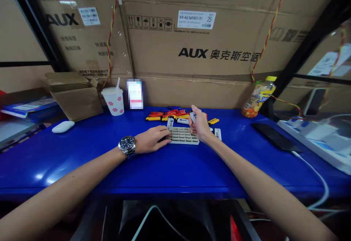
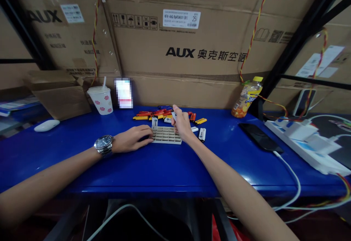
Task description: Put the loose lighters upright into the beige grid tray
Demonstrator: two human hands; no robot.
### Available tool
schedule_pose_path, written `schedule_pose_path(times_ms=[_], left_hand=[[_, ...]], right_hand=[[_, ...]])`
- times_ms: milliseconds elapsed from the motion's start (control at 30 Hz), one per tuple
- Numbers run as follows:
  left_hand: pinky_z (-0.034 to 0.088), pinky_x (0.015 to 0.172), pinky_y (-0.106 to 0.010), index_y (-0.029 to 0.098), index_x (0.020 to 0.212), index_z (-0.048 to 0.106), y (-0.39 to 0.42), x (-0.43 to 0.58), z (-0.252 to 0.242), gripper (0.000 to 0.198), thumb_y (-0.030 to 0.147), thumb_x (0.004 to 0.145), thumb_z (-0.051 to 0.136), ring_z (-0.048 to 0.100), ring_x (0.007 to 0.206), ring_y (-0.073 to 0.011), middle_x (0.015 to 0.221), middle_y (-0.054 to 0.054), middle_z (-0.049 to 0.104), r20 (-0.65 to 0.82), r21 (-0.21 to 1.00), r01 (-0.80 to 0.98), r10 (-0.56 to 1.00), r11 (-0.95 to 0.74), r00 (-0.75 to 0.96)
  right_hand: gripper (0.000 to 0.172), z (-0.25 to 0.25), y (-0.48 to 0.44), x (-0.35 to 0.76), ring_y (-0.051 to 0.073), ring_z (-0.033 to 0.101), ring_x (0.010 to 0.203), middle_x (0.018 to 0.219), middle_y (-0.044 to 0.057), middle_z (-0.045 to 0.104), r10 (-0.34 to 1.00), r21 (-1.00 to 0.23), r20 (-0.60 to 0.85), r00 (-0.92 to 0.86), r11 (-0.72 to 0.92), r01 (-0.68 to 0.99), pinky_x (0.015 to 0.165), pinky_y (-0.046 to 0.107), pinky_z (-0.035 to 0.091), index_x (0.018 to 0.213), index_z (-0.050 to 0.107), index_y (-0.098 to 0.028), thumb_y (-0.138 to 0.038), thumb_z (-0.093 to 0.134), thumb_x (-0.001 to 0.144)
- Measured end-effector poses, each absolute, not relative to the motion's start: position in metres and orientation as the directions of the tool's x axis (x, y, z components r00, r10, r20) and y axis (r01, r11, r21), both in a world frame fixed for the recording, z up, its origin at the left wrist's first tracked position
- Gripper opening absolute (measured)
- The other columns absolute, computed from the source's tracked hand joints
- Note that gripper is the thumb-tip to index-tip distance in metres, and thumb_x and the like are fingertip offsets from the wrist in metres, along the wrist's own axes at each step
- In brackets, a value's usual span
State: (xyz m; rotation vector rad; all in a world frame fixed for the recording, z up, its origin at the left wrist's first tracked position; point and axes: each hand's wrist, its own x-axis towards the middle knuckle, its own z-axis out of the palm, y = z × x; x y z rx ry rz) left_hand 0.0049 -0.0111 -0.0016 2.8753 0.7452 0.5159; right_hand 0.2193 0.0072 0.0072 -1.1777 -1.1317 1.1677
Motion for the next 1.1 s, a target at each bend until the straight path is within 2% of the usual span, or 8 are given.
schedule_pose_path(times_ms=[167, 533, 633, 700, 800, 867, 1000, 1100], left_hand=[[0.049, 0.082, -0.034, 0.017, 0.095, 0.056, -0.010, 0.005, -0.004, 0.021, 0.031, 0.098, 0.042, 0.058, 0.088, -0.0188, 0.098, -0.008, 0.059, 0.294, 0.206, 0.445, 0.489, -0.872, 0.822], [0.049, 0.082, -0.033, 0.016, 0.095, 0.056, -0.011, 0.006, -0.001, 0.020, 0.029, 0.098, 0.042, 0.057, 0.089, -0.0187, 0.098, -0.008, 0.059, 0.285, 0.201, 0.438, 0.481, -0.876, 0.829], [0.050, 0.081, -0.033, 0.016, 0.095, 0.057, -0.011, 0.005, -0.001, 0.021, 0.030, 0.099, 0.042, 0.057, 0.087, -0.0182, 0.097, -0.008, 0.059, 0.290, 0.191, 0.439, 0.477, -0.878, 0.829], [0.049, 0.081, -0.031, 0.015, 0.095, 0.058, -0.011, 0.005, -0.002, 0.023, 0.030, 0.099, 0.042, 0.058, 0.087, -0.0176, 0.098, -0.009, 0.059, 0.311, 0.179, 0.433, 0.468, -0.884, 0.827], [0.048, 0.077, -0.029, 0.014, 0.092, 0.061, -0.011, 0.005, -0.002, 0.026, 0.031, 0.099, 0.043, 0.057, 0.084, -0.0170, 0.096, -0.009, 0.059, 0.349, 0.123, 0.434, 0.448, -0.892, 0.823], [0.046, 0.072, -0.028, 0.015, 0.089, 0.063, -0.012, 0.005, -0.002, 0.028, 0.031, 0.099, 0.042, 0.057, 0.078, -0.0163, 0.087, -0.007, 0.060, 0.338, 0.082, 0.449, 0.449, -0.890, 0.827], [0.045, 0.068, -0.027, 0.015, 0.091, 0.062, -0.013, 0.006, -0.002, 0.025, 0.029, 0.099, 0.043, 0.059, 0.072, -0.0154, 0.080, -0.004, 0.063, 0.303, 0.087, 0.461, 0.464, -0.883, 0.832], [0.045, 0.069, -0.026, 0.016, 0.091, 0.062, -0.013, 0.006, -0.002, 0.025, 0.029, 0.099, 0.042, 0.060, 0.074, -0.0153, 0.082, -0.005, 0.064, 0.303, 0.092, 0.454, 0.459, -0.886, 0.835]], right_hand=[[0.049, 0.010, 0.007, 0.220, 0.008, 0.014, 0.032, 0.037, -0.007, 0.020, 0.996, -0.997, -0.014, 0.085, -0.007, -0.082, 0.033, 0.024, 0.012, 0.057, 0.031, -0.026, -0.063, 0.025, 0.088], [0.048, 0.014, 0.000, 0.214, 0.007, 0.013, 0.032, 0.038, -0.008, 0.020, 0.996, -0.990, -0.092, 0.003, -0.091, -0.111, 0.034, 0.023, 0.010, 0.061, 0.034, -0.025, -0.061, 0.026, 0.090], [0.046, 0.008, 0.002, 0.214, 0.007, 0.015, 0.033, 0.041, -0.010, 0.024, 0.992, -0.996, 0.024, -0.121, 0.013, -0.088, 0.035, 0.022, 0.014, 0.070, 0.036, -0.024, -0.067, 0.035, 0.087], [0.039, 0.003, 0.004, 0.214, 0.008, 0.025, 0.036, 0.047, -0.009, 0.034, 0.971, -0.985, 0.174, -0.165, 0.170, -0.039, 0.037, 0.022, 0.023, 0.078, 0.037, -0.025, -0.063, 0.044, 0.087], [0.035, 0.000, 0.006, 0.215, 0.010, 0.041, 0.052, 0.061, -0.005, 0.046, 0.892, -0.889, 0.412, -0.188, 0.439, 0.134, 0.049, 0.023, 0.036, 0.081, 0.042, -0.024, -0.057, 0.050, 0.087], [0.037, 0.001, 0.006, 0.216, 0.010, 0.040, 0.058, 0.065, -0.003, 0.044, 0.828, -0.794, 0.522, -0.207, 0.560, 0.237, 0.054, 0.025, 0.035, 0.077, 0.047, -0.021, -0.056, 0.053, 0.086], [0.035, 0.000, 0.007, 0.218, 0.011, 0.035, 0.056, 0.062, -0.004, 0.037, 0.782, -0.735, 0.569, -0.256, 0.623, 0.268, 0.054, 0.026, 0.031, 0.072, 0.049, -0.019, -0.051, 0.054, 0.088], [0.027, -0.004, 0.009, 0.217, 0.012, 0.042, 0.058, 0.065, -0.002, 0.048, 0.775, -0.731, 0.553, -0.308, 0.628, 0.268, 0.055, 0.026, 0.035, 0.079, 0.054, -0.019, -0.044, 0.053, 0.090]])
